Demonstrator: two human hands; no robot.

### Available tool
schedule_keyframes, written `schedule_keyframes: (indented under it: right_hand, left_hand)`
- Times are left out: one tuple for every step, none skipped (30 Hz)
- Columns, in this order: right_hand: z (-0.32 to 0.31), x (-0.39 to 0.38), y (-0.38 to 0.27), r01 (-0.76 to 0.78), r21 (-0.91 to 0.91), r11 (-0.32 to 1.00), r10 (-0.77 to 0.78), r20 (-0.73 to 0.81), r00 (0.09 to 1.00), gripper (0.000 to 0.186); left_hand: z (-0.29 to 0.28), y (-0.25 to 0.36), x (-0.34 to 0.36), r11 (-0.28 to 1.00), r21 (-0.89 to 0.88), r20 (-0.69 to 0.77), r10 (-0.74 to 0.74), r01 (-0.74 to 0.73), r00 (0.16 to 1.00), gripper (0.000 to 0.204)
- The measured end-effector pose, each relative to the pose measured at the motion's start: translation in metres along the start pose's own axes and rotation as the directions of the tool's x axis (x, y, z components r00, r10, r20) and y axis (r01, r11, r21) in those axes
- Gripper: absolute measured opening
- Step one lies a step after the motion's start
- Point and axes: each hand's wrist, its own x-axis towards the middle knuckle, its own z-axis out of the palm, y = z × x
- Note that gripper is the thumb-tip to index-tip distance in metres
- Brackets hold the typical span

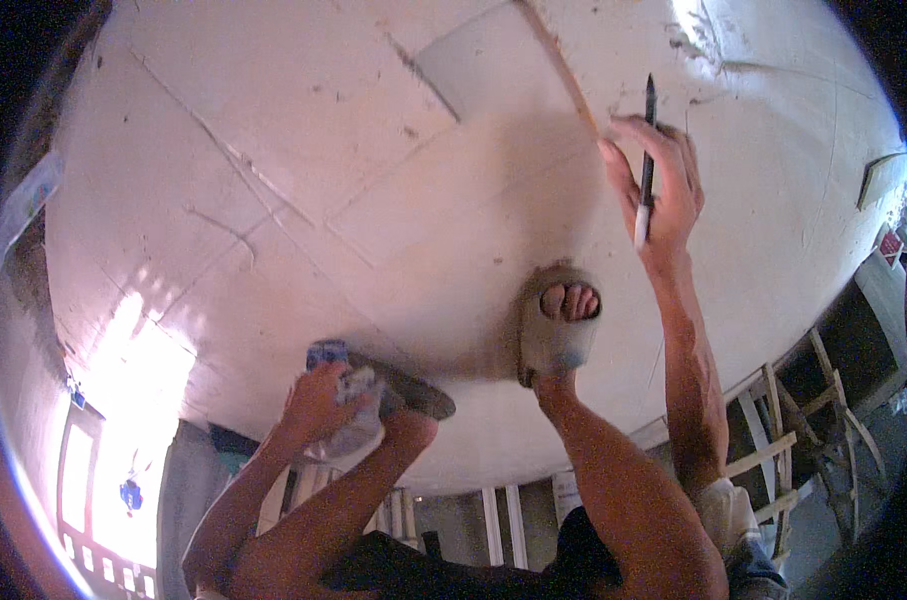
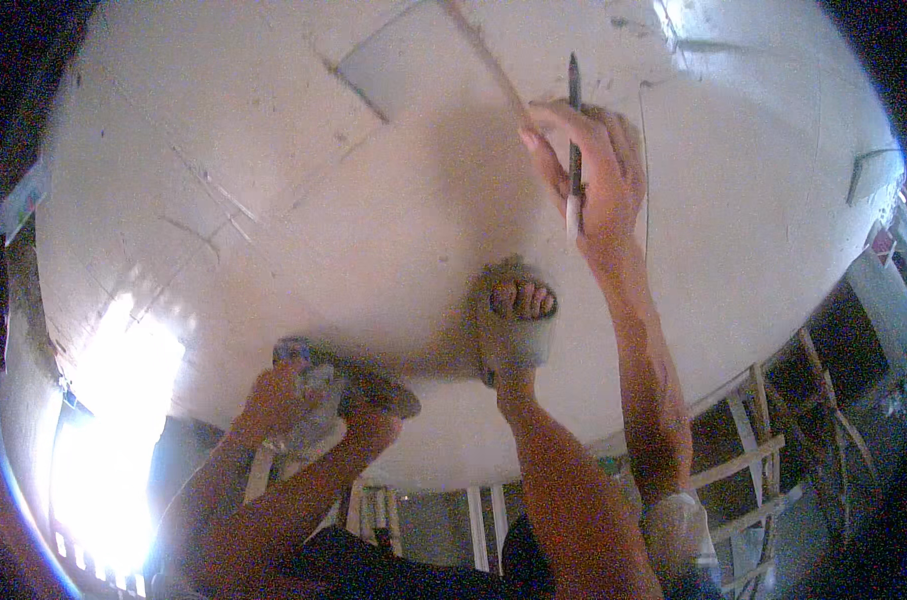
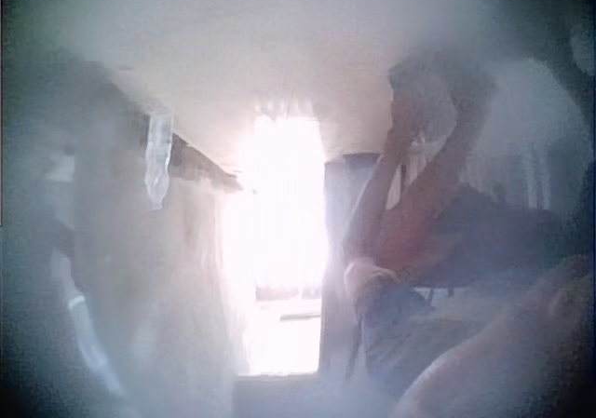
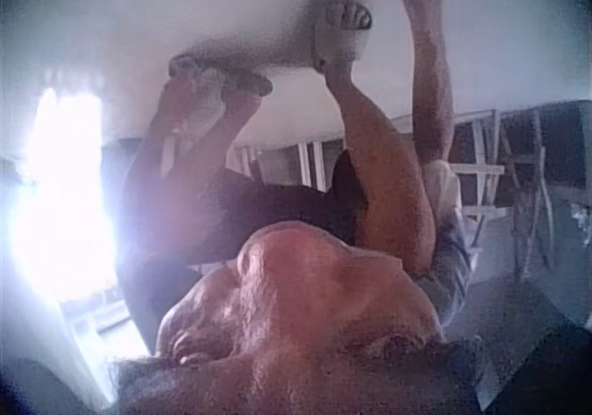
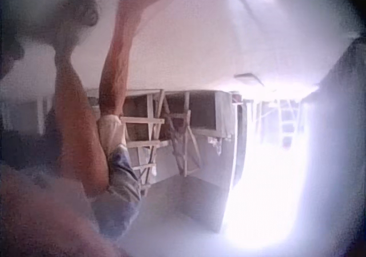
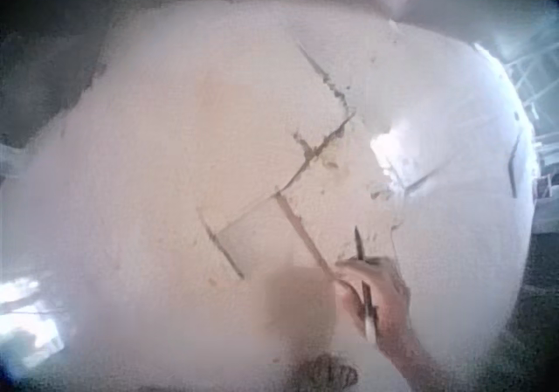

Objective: The person marks a tile with a marker, carries it to a different area, and then uses an angle grinder to cut along the marked lines.

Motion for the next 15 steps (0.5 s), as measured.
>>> schedule_keyframes:
  right_hand:
    - [0.001, 0.004, -0.004, -0.080, 0.120, 0.990, 0.079, 0.010, 0.997, 0.027]
    - [0.001, 0.008, -0.015, -0.162, 0.237, 0.958, 0.160, 0.030, 0.987, 0.030]
    - [0.001, 0.012, -0.026, -0.238, 0.351, 0.906, 0.232, 0.061, 0.971, 0.033]
    - [0.005, 0.016, -0.033, -0.302, 0.463, 0.833, 0.291, 0.097, 0.952, 0.036]
    - [0.009, 0.021, -0.035, -0.301, 0.537, 0.788, 0.299, 0.094, 0.950, 0.036]
    - [0.015, 0.027, -0.038, -0.297, 0.608, 0.736, 0.303, 0.096, 0.948, 0.035]
    - [0.017, 0.032, -0.043, -0.294, 0.673, 0.678, 0.310, 0.101, 0.945, 0.035]
    - [0.013, 0.045, -0.052, -0.381, 0.602, 0.702, 0.349, 0.177, 0.920, 0.029]
    - [0.016, 0.051, -0.054, -0.321, 0.533, 0.783, 0.271, 0.172, 0.947, 0.027]
    - [0.018, 0.059, -0.055, -0.243, 0.457, 0.855, 0.187, 0.165, 0.968, 0.025]
    - [0.020, 0.066, -0.057, -0.159, 0.375, 0.913, 0.103, 0.166, 0.981, 0.023]
    - [0.026, 0.063, -0.062, -0.156, 0.419, 0.894, 0.119, 0.114, 0.986, 0.019]
    - [0.030, 0.061, -0.069, -0.222, 0.468, 0.856, 0.186, 0.122, 0.975, 0.018]
    - [0.033, 0.060, -0.075, -0.287, 0.512, 0.810, 0.253, 0.136, 0.958, 0.018]
    - [0.035, 0.058, -0.081, -0.350, 0.550, 0.758, 0.319, 0.155, 0.935, 0.018]
  left_hand:
    - [0.000, -0.002, 0.001, 1.000, 0.024, 0.070, -0.003, 0.002, 0.998, 0.067]
    - [0.001, -0.003, -0.001, 0.999, 0.033, 0.100, 0.027, -0.030, 0.995, 0.068]
    - [0.004, -0.004, -0.003, 0.997, 0.039, 0.130, 0.056, -0.061, 0.990, 0.068]
    - [0.001, -0.003, 0.000, 0.997, 0.046, 0.145, 0.061, -0.068, 0.988, 0.069]
    - [-0.003, -0.002, 0.008, 0.995, 0.054, 0.156, 0.073, -0.082, 0.985, 0.070]
    - [-0.007, -0.001, 0.014, 0.995, 0.060, 0.159, 0.065, -0.075, 0.985, 0.071]
    - [-0.013, 0.001, 0.015, 0.995, 0.067, 0.166, 0.057, -0.069, 0.984, 0.071]
    - [-0.023, 0.001, 0.018, 0.996, 0.070, 0.186, 0.049, -0.063, 0.981, 0.071]
    - [-0.034, 0.000, 0.023, 0.996, 0.071, 0.206, 0.042, -0.057, 0.978, 0.072]
    - [-0.042, -0.001, 0.026, 0.996, 0.074, 0.218, 0.038, -0.056, 0.975, 0.072]
    - [-0.046, -0.006, 0.027, 0.994, 0.070, 0.156, 0.072, -0.084, 0.985, 0.072]
    - [-0.049, -0.014, 0.027, 0.991, 0.067, 0.096, 0.106, -0.112, 0.990, 0.072]
    - [-0.040, -0.025, 0.020, 0.989, 0.053, 0.063, 0.134, -0.137, 0.989, 0.072]
    - [-0.031, -0.036, 0.013, 0.986, 0.039, 0.030, 0.162, -0.163, 0.986, 0.072]
    - [-0.022, -0.045, 0.007, 0.982, 0.026, -0.002, 0.189, -0.189, 0.982, 0.072]
